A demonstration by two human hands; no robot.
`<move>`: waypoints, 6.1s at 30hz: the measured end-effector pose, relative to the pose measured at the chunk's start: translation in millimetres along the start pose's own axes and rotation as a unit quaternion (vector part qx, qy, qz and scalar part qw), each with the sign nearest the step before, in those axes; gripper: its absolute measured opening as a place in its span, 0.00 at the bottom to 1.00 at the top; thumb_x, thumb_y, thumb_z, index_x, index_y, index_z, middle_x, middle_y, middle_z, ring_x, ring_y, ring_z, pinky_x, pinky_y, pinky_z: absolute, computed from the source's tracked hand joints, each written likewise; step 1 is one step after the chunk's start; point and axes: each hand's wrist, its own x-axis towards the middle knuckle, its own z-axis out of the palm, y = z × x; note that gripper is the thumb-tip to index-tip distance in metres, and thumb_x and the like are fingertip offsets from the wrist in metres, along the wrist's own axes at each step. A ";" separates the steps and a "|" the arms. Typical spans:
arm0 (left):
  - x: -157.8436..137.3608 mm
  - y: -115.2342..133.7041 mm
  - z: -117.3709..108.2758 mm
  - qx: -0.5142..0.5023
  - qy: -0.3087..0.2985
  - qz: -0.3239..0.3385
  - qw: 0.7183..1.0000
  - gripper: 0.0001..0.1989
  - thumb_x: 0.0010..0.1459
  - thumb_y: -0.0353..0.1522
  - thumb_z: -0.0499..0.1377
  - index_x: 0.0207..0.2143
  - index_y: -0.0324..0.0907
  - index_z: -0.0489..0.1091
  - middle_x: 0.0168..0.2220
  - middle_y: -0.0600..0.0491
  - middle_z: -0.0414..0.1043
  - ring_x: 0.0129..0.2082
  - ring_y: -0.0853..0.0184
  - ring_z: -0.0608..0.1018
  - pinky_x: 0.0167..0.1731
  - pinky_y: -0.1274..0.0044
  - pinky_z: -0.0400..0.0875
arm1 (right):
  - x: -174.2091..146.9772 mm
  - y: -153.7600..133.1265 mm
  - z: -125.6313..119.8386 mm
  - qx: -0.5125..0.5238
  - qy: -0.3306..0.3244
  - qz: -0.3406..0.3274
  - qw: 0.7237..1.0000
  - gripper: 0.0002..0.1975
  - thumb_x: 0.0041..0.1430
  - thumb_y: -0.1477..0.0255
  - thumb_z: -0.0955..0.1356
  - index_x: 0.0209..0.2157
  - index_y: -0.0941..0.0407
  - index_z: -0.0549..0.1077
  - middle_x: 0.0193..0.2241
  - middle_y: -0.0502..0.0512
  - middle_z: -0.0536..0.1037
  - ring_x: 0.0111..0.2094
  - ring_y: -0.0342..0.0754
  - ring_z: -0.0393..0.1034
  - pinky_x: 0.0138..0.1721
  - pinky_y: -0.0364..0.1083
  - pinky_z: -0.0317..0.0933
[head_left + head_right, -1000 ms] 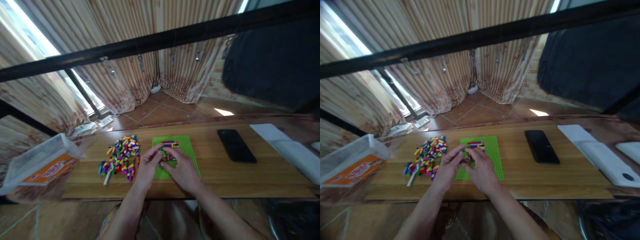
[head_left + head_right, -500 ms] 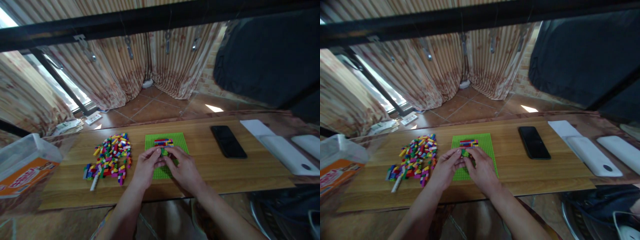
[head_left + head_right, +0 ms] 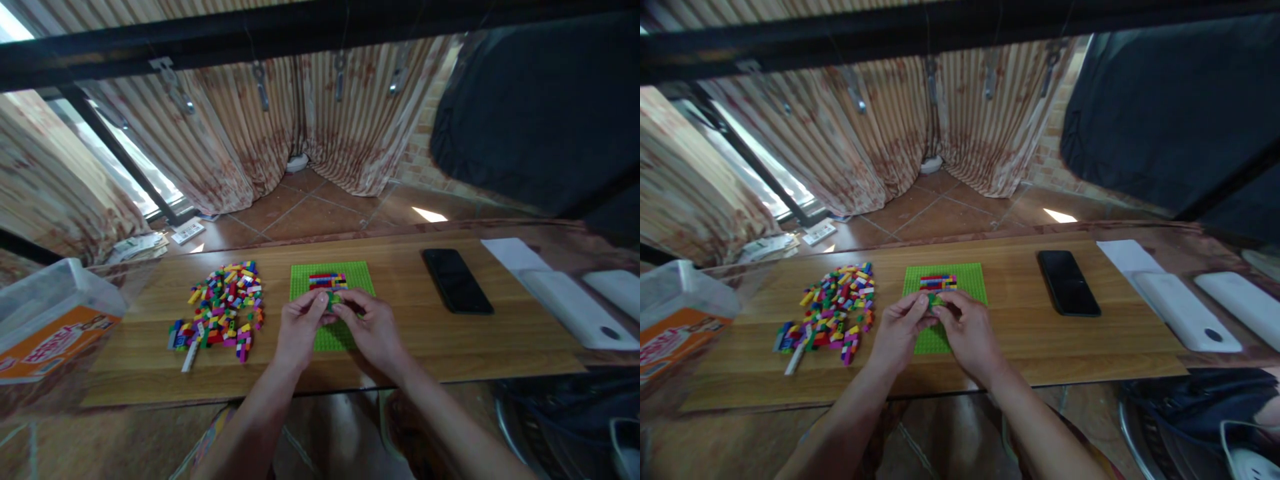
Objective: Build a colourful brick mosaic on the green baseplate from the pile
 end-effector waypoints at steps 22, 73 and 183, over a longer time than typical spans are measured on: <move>17.2 20.3 -21.3 -0.004 0.104 -0.017 0.994 0.21 0.40 0.44 0.71 0.30 0.37 0.73 0.21 0.58 0.71 0.18 0.75 0.73 0.21 0.82 0.63 | 7.1 16.8 -44.1 -0.249 -0.121 -0.037 0.960 0.11 0.62 0.69 0.66 0.44 0.54 0.78 0.40 0.57 0.79 0.41 0.50 0.74 0.45 0.50 0.65; 12.8 11.8 -18.9 -0.009 0.065 -0.037 0.997 0.19 0.44 0.43 0.69 0.30 0.36 0.74 0.21 0.56 0.73 0.19 0.75 0.73 0.21 0.82 0.65 | 7.0 23.7 -23.4 -0.236 -0.035 -0.063 0.969 0.09 0.61 0.69 0.68 0.39 0.52 0.80 0.33 0.54 0.80 0.35 0.48 0.74 0.38 0.47 0.66; 10.1 21.3 -48.7 0.401 0.025 0.250 0.881 0.06 0.54 0.27 0.57 0.31 0.40 0.74 0.28 0.55 0.75 0.27 0.72 0.74 0.29 0.81 0.68 | 21.5 0.1 13.7 -0.022 0.116 -0.001 0.993 0.08 0.57 0.66 0.69 0.33 0.56 0.78 0.30 0.53 0.81 0.31 0.46 0.75 0.35 0.45 0.68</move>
